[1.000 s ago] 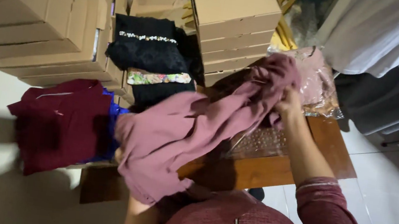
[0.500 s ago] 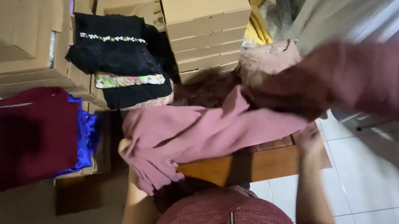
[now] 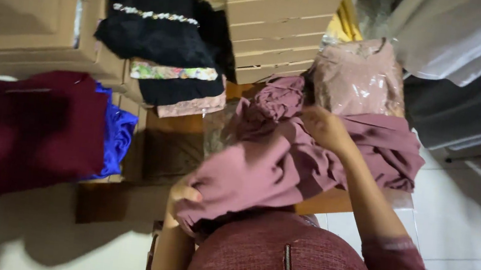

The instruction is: Folding various pieces of clothing and placing them into plastic packaging.

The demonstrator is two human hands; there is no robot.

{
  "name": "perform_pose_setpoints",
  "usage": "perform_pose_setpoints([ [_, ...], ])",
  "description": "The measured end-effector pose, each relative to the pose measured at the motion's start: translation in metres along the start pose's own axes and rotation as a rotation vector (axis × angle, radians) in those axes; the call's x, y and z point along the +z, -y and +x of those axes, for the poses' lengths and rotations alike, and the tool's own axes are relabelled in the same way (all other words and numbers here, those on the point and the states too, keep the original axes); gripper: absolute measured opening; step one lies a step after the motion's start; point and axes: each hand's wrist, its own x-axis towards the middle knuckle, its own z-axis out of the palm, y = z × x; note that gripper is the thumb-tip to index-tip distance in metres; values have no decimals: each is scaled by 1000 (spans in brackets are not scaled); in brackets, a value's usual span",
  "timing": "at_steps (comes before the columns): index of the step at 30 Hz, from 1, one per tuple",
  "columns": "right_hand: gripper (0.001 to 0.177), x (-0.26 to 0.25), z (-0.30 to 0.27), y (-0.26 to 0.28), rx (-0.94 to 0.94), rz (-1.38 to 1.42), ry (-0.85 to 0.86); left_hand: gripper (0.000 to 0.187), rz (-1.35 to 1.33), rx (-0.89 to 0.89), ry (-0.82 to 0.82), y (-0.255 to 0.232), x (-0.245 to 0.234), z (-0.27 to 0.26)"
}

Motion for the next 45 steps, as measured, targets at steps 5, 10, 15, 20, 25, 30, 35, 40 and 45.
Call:
perform_pose_setpoints([
  [5, 75, 119, 67, -38, -369, -110, 107, 82, -31, 25, -38, -9, 3, -37],
  [10, 95, 176, 52, -21, -278, -490, 261, 86, -55, 67, -94, -19, 6, -70],
  [15, 30, 245, 55, -161, -377, -550, 376, 90, -97, 82, -114, -34, 30, -95],
  [20, 9, 165, 76, -26, -458, -121, -226, 67, 134, 69, -138, -50, 17, -108],
  [25, 10, 83, 103, 116, -396, 104, -414, 56, 220, -167, -618, -32, -24, -157],
  [30, 18, 137, 130, 91, -365, 56, -254, 69, -364, 172, -1117, 39, -73, -161],
  [35, 46, 197, 33, 10, -247, -200, 182, 97, 1038, 189, -1516, 72, -69, -116],
  [40, 50, 164, -103, 25, -236, -222, 176, 65, 850, 92, -964, 67, -7, -22],
  [45, 49, 125, -161, -25, -111, -188, -81, 52, 1041, 319, -490, 105, -8, 40],
])
